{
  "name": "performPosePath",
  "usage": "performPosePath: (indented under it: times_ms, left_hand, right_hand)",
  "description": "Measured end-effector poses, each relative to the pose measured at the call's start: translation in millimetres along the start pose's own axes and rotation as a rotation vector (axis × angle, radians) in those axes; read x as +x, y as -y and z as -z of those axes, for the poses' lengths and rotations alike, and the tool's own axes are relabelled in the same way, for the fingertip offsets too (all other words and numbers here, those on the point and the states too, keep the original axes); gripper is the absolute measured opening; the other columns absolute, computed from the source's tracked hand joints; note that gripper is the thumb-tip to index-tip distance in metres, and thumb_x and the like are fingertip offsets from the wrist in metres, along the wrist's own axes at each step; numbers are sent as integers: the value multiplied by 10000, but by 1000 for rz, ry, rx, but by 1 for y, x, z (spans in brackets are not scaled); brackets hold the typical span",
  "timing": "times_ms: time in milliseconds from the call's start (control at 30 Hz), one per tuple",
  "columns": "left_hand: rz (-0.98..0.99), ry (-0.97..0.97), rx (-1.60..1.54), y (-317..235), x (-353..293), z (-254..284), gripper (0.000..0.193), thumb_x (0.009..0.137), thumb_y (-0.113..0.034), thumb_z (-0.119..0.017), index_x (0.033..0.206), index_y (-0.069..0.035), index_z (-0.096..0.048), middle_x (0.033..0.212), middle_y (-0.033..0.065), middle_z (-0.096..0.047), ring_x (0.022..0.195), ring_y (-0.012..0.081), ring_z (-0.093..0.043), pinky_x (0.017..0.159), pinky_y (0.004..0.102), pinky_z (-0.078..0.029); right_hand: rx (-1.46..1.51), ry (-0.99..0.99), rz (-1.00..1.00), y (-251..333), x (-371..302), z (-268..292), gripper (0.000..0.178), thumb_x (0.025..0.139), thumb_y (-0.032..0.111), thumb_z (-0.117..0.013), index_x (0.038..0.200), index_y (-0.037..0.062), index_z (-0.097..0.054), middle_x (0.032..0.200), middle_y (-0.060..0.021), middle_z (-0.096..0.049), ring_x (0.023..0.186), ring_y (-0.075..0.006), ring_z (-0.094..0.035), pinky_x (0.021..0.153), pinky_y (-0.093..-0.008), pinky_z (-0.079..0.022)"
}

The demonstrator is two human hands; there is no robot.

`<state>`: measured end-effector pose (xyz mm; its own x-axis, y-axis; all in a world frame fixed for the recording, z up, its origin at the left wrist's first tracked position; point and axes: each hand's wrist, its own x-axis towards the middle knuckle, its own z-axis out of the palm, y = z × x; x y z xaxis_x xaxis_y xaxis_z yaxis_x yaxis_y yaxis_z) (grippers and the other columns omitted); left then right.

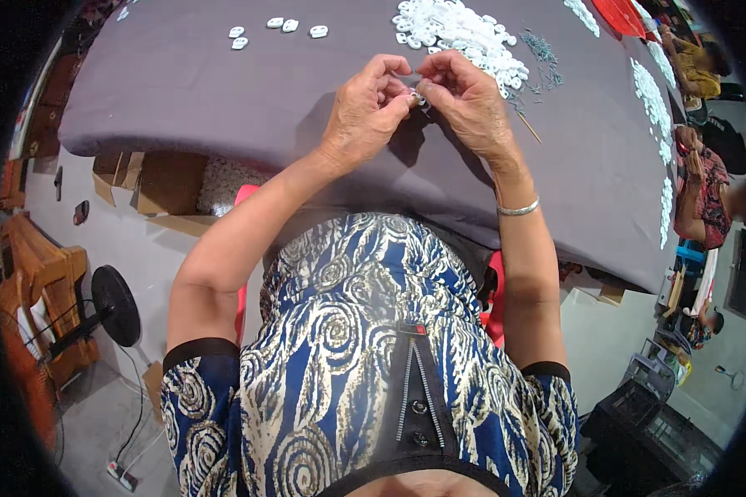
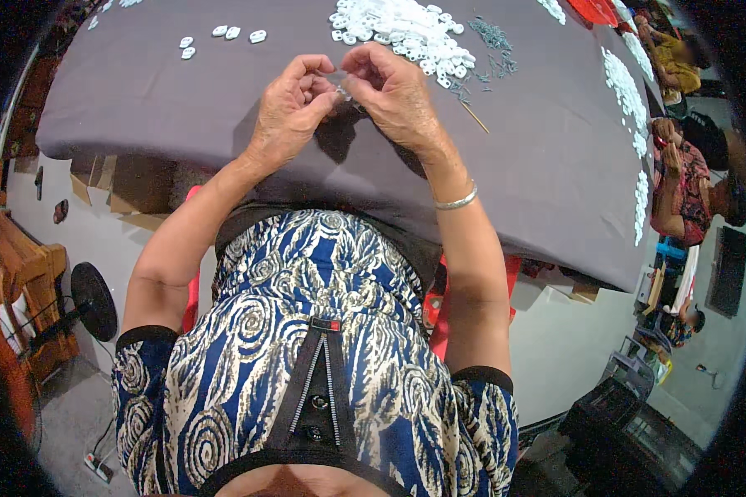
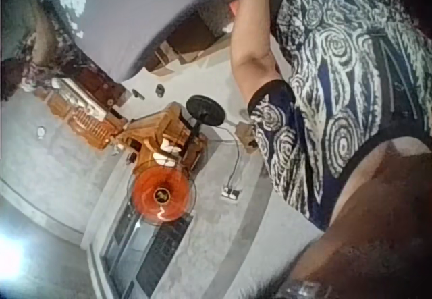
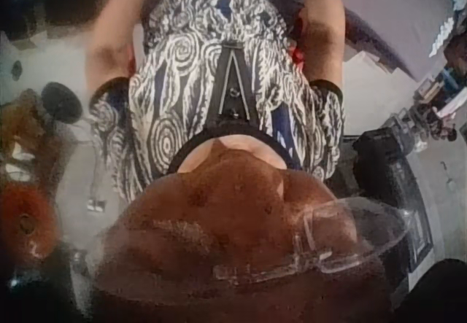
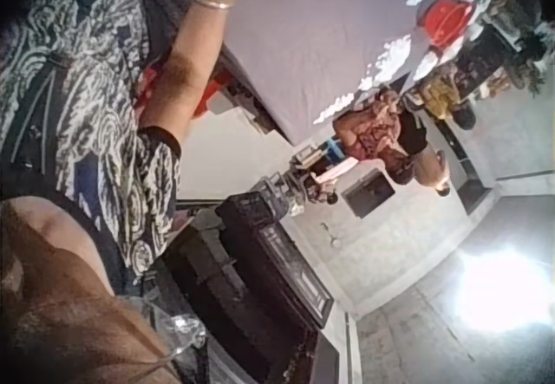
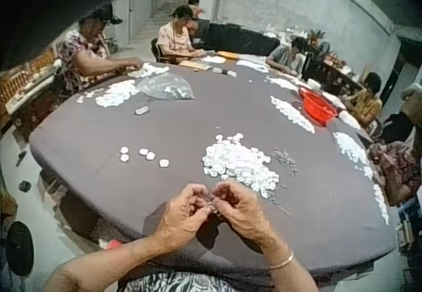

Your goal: Sorting small white plastic components on a table in a manufacturing setting.

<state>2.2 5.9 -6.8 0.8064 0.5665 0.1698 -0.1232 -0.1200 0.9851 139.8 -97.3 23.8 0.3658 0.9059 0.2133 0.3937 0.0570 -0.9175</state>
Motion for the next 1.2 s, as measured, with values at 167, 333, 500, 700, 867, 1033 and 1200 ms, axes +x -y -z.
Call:
performPosePath:
  times_ms: [167, 333, 500, 700, 867, 1033, 1200]
  left_hand:
    - [-22, -24, 31, 0, 0, -1, 290, 861, 20, -606, 1125, -15, -490, 825, -2, -559, 724, 42, -526, 635, 180, -452]
    - [-47, -53, 92, -2, 1, 0, 289, 850, 19, -621, 1108, -21, -498, 816, -7, -564, 712, 34, -514, 634, 175, -445]
    - [-43, -64, 90, -2, 0, -1, 279, 839, 7, -622, 1089, -17, -500, 785, 21, -584, 687, 61, -549, 627, 209, -475]
    - [-27, -44, 88, -3, 0, 0, 299, 856, 25, -610, 1122, -21, -483, 801, 4, -572, 697, 40, -526, 618, 186, -455]
    - [-36, -59, 63, -2, 1, -1, 306, 827, -27, -644, 1092, -16, -492, 753, 41, -610, 663, 78, -571, 619, 235, -494]
    - [-10, -47, 17, -2, 2, 0, 307, 830, -14, -635, 1098, -8, -484, 775, 41, -617, 662, 76, -578, 614, 229, -494]
    - [18, -68, -1, -7, 1, 5, 310, 849, -16, -620, 1124, -17, -478, 815, 38, -604, 691, 76, -578, 613, 221, -490]
  right_hand:
    - [-86, -50, -41, 2, -1, -4, 197, 849, -22, -590, 1045, 1, -582, 850, 15, -580, 787, -46, -549, 724, -200, -483]
    - [-137, -96, 23, 0, 1, -6, 193, 830, 16, -600, 1023, 16, -598, 799, -10, -613, 732, -62, -570, 677, -221, -493]
    - [-123, -116, 29, -5, 1, -7, 179, 817, 55, -612, 993, 27, -613, 753, -33, -632, 693, -79, -583, 641, -243, -496]
    - [-62, -75, -14, -4, -1, -2, 168, 825, 75, -611, 984, 22, -617, 758, -36, -637, 699, -85, -581, 640, -248, -495]
    - [-14, 14, -106, 1, -1, 5, 151, 903, 100, -561, 1008, 15, -627, 813, 12, -614, 732, -43, -545, 653, -201, -462]
    - [87, -130, -166, 4, 2, 12, 167, 886, 135, -559, 970, 23, -651, 751, -1, -647, 636, -52, -532, 589, -215, -454]
    - [-53, -236, -60, -13, 0, 24, 126, 883, 114, -590, 949, 27, -654, 728, 12, -637, 631, -39, -504, 564, -213, -423]
